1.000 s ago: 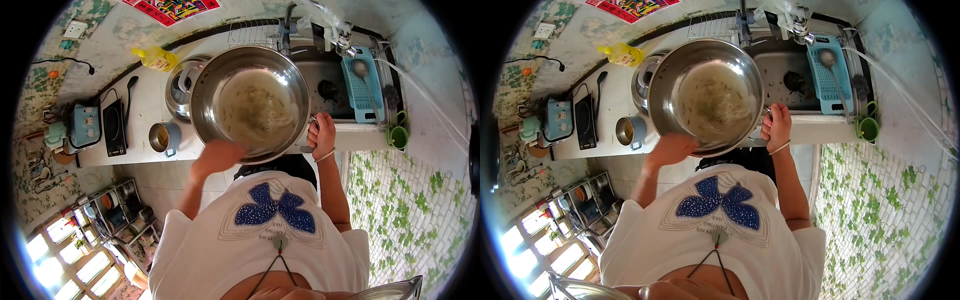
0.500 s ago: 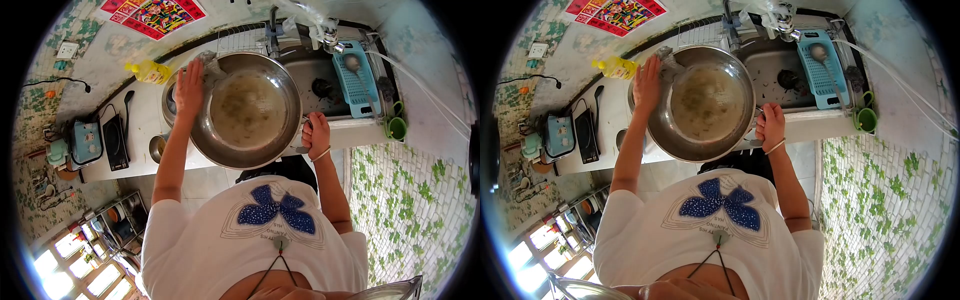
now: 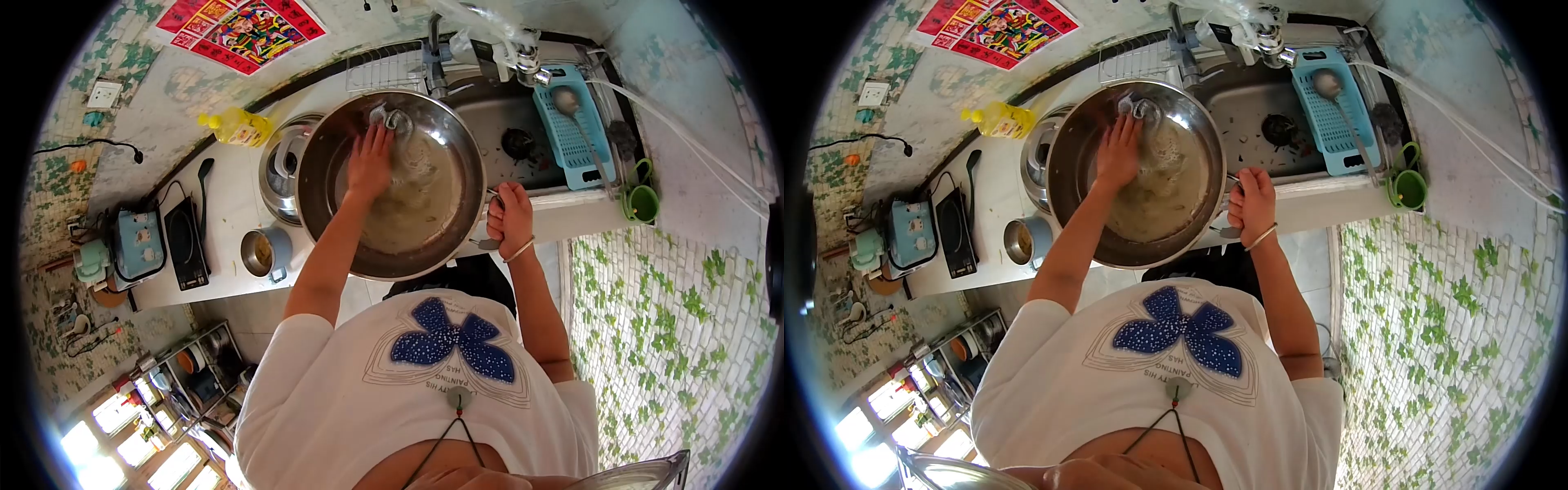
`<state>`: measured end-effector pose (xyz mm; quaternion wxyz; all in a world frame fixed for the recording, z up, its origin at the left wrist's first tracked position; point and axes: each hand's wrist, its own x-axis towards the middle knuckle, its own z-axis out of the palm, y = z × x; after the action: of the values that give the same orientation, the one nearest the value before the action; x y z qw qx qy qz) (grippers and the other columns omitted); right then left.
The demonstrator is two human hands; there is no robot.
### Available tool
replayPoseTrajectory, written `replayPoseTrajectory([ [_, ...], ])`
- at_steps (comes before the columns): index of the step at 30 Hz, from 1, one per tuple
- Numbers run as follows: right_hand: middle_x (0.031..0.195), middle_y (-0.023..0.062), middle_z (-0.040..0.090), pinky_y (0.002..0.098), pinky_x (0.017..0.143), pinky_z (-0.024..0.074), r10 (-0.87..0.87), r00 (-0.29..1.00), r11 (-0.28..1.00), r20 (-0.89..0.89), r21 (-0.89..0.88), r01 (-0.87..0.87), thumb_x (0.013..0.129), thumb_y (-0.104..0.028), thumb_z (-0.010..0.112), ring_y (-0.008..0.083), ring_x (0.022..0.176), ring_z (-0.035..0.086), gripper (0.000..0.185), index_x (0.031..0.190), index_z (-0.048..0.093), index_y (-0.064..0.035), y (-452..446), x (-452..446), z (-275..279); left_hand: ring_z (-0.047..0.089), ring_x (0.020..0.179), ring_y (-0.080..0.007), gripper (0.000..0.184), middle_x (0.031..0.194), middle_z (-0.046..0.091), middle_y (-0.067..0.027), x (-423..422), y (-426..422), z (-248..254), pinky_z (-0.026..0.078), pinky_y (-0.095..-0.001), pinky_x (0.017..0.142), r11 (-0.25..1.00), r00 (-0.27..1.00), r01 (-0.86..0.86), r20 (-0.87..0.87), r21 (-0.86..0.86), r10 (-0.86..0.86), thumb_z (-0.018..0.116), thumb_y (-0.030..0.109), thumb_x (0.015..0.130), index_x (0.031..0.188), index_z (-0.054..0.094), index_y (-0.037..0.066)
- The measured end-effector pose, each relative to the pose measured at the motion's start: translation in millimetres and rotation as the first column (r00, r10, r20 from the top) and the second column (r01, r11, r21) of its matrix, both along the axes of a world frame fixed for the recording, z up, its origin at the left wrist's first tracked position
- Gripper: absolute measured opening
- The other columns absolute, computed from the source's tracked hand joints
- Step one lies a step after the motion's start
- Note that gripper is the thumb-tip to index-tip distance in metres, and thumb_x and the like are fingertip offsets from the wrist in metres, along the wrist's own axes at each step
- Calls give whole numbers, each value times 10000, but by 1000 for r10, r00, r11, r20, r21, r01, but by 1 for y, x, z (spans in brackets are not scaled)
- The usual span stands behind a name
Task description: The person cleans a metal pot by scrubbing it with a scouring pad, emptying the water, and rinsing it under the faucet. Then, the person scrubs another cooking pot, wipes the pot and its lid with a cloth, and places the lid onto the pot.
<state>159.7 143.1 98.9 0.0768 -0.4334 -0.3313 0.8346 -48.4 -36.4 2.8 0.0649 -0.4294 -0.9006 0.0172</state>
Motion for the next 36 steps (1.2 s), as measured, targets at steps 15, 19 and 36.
replayPoseTrajectory([
  [15, 523, -27, 341, 210, 313, 179, 44, 999, 999, -28, -8, -45, 893, -234, 478, 45, 355, 230, 115, 885, 407, -144, 3, 0, -7, 475, 618, -154, 250, 729, 478, -52, -50, 36, 33, 424, -309, 576, -68, 570, -816, 818, 574, 72, 611, 164, 779, 909, 470, 4],
  [19, 520, -27, 339, 218, 311, 178, 51, 999, 999, -5, 18, -51, 887, -243, 480, 47, 354, 231, 120, 884, 415, -142, 3, 1, -6, 459, 652, -119, 257, 776, 479, -51, -45, 79, 16, 413, -260, 576, -168, 585, -809, 801, 564, -129, 637, 141, 773, 924, 464, 25],
  [36, 489, -22, 333, 226, 310, 194, 38, 999, 999, -20, 17, -37, 911, -235, 426, 61, 346, 231, 122, 855, 441, -128, -3, 11, -6, 492, 740, -188, 311, 790, 521, -53, 78, -80, 93, 399, -329, 677, 852, 104, 502, 989, -147, 109, 695, 116, 620, 854, 498, 60],
])
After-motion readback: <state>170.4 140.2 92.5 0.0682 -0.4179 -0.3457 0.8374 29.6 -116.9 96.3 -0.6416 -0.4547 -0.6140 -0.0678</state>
